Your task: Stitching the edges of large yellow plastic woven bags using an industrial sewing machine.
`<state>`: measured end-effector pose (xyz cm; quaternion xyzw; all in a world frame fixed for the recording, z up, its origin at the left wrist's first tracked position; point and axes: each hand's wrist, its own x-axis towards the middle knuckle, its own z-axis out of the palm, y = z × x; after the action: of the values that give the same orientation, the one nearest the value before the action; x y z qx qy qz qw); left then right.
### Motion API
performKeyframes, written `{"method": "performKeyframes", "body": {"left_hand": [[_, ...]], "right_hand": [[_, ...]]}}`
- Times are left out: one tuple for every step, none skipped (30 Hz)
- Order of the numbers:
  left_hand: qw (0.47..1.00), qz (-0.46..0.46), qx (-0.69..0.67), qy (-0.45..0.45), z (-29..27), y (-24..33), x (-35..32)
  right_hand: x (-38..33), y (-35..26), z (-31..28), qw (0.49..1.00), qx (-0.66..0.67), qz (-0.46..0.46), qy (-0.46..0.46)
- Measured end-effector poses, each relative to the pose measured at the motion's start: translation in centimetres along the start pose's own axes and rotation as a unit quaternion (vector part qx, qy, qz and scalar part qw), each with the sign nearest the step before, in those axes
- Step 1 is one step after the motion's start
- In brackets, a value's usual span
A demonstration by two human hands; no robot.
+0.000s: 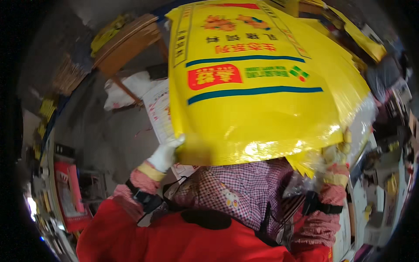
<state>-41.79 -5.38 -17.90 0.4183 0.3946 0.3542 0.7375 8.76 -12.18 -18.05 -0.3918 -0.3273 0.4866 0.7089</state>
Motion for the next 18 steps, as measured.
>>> {"method": "performKeyframes", "body": {"left_hand": [[0.999, 0.000, 0.000, 0.035, -0.5, -1.0, 0.2], [0.997, -0.007, 0.009, 0.083, -1.3, -2.1, 0.5], [0.994, 0.003, 0.017, 0.112, -2.5, -3.4, 0.9], [0.980, 0.016, 0.052, 0.192, -4.3, -4.7, 1.0], [0.966, 0.029, 0.127, 0.222, -6.3, -5.8, 0.4], [0.944, 0.033, 0.193, 0.265, -8.4, -7.2, -0.4], [0.918, 0.017, 0.263, 0.298, -10.4, -8.5, -1.8], [0.898, 0.011, 0.304, 0.319, -12.4, -9.9, -3.4], [0.884, -0.001, 0.290, 0.366, -13.9, -11.2, -5.1], [0.893, -0.002, 0.244, 0.378, -15.3, -12.4, -6.8], [0.848, -0.027, 0.321, 0.421, -16.4, -13.4, -8.6], [0.813, -0.081, 0.372, 0.441, -17.2, -14.3, -10.2], [0.779, -0.102, 0.410, 0.464, -17.6, -15.3, -11.4], [0.737, -0.154, 0.438, 0.491, -17.7, -16.3, -12.4], [0.743, -0.147, 0.434, 0.488, -17.8, -17.2, -12.9], [0.754, -0.137, 0.394, 0.508, -17.8, -18.2, -13.2], [0.763, -0.128, 0.353, 0.526, -17.7, -19.1, -13.2], [0.763, -0.151, 0.347, 0.524, -17.9, -20.1, -12.9]], "right_hand": [[-0.1, 0.3, 0.5, 1.000, 0.002, -0.013, -0.007], [-0.2, 0.2, 1.2, 0.999, -0.043, -0.003, 0.023], [-0.5, 0.6, 2.2, 0.986, -0.121, -0.075, 0.088], [-0.8, 0.9, 3.5, 0.953, -0.225, -0.161, 0.126], [-1.2, 1.5, 5.1, 0.915, -0.293, -0.241, 0.137], [-2.0, 1.8, 6.7, 0.976, -0.174, -0.112, 0.065], [-2.7, 2.3, 8.4, 0.999, -0.044, 0.027, -0.008], [-3.7, 3.1, 10.2, 0.988, -0.152, 0.035, 0.001], [-4.7, 4.0, 11.8, 0.964, -0.262, 0.027, -0.031], [-5.3, 5.0, 13.2, 0.958, -0.262, 0.116, -0.008], [-5.8, 5.9, 14.2, 0.951, -0.260, 0.166, -0.035], [-6.2, 7.6, 15.2, 0.962, -0.145, 0.227, 0.044], [-6.4, 9.4, 15.9, 0.961, -0.012, 0.258, 0.098], [-6.0, 11.0, 16.0, 0.956, -0.008, 0.280, 0.088], [-5.6, 12.8, 15.9, 0.956, -0.010, 0.281, 0.084], [-5.0, 14.6, 15.5, 0.953, 0.042, 0.280, 0.107], [-4.5, 16.4, 15.0, 0.939, 0.091, 0.292, 0.159], [-3.7, 18.1, 14.4, 0.947, 0.156, 0.270, 0.078]]}}
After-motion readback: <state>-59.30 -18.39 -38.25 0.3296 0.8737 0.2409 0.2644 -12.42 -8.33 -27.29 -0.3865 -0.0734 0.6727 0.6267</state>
